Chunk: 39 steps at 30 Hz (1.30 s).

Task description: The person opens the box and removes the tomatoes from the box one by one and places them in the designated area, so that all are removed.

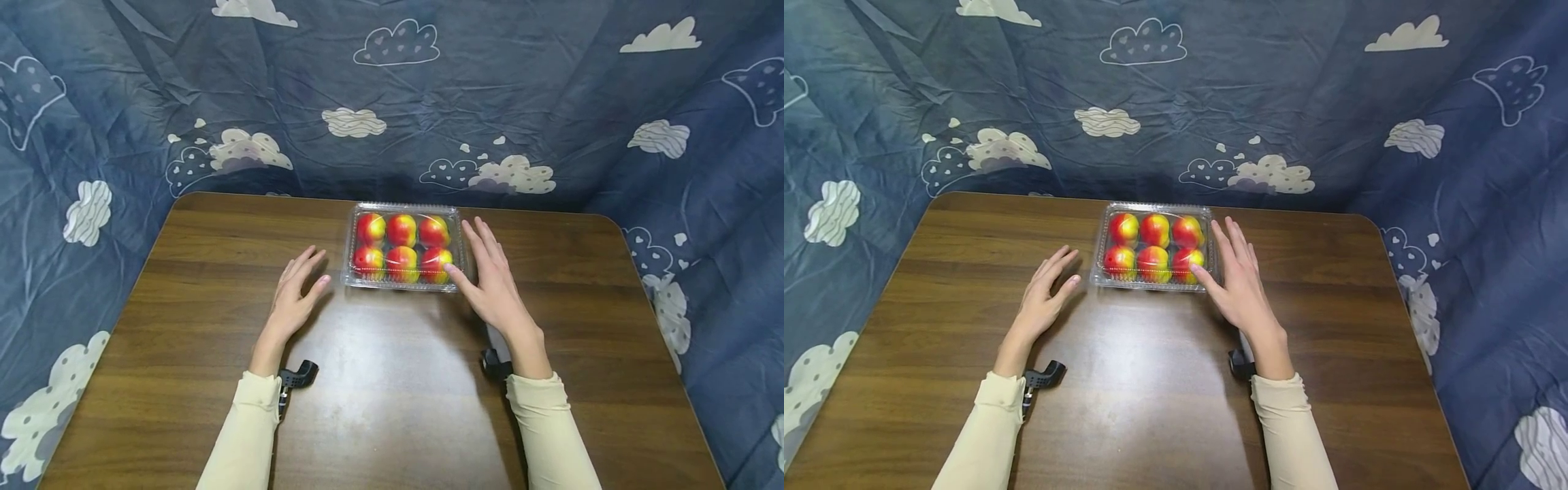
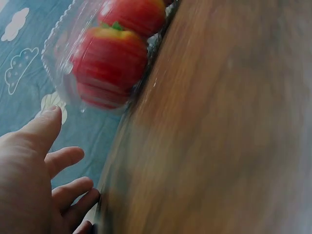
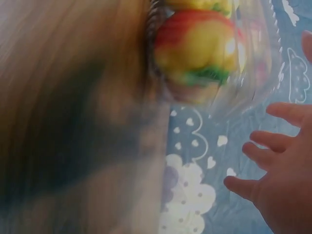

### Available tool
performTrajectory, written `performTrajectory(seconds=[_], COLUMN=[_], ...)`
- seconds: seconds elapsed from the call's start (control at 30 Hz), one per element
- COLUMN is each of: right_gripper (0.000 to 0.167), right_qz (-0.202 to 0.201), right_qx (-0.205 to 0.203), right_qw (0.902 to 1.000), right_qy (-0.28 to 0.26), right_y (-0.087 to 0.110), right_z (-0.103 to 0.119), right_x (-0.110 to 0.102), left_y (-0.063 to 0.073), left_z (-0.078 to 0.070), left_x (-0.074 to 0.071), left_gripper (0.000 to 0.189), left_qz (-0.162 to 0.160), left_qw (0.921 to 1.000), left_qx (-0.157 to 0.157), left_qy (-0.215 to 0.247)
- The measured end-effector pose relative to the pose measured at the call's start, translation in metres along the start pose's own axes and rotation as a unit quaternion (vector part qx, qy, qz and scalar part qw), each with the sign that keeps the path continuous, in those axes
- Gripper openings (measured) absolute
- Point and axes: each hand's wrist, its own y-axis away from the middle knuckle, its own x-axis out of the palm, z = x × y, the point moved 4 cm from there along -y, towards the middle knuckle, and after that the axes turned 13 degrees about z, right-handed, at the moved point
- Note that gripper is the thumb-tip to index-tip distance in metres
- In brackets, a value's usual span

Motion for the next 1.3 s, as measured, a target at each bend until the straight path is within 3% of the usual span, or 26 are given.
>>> performTrajectory(seconds=[0.33, 0.67, 1.03, 1.3], right_gripper=[0.085, 0.082, 0.088, 0.097], right_qz=[0.002, 0.004, -0.029, -0.019], right_qx=[-0.015, -0.018, -0.047, -0.049], right_qw=[0.9999, 0.9998, 0.9983, 0.9963], right_qy=[-0.005, -0.004, 0.02, 0.069], right_y=[-0.017, -0.02, -0.02, -0.021], right_z=[0.024, 0.033, 0.042, 0.053], right_x=[0.01, 0.016, 0.024, 0.034], left_y=[-0.009, -0.011, -0.004, -0.004], left_z=[-0.008, -0.012, -0.015, -0.015], left_x=[0.011, 0.017, 0.014, 0.014], left_gripper=[0.052, 0.047, 0.028, 0.024], left_qz=[0.004, 0.005, 0.005, 0.017], left_qw=[0.9995, 0.9971, 0.9853, 0.9755], left_qx=[0.016, 0.015, -0.018, -0.03], left_qy=[0.027, 0.075, 0.17, 0.217])
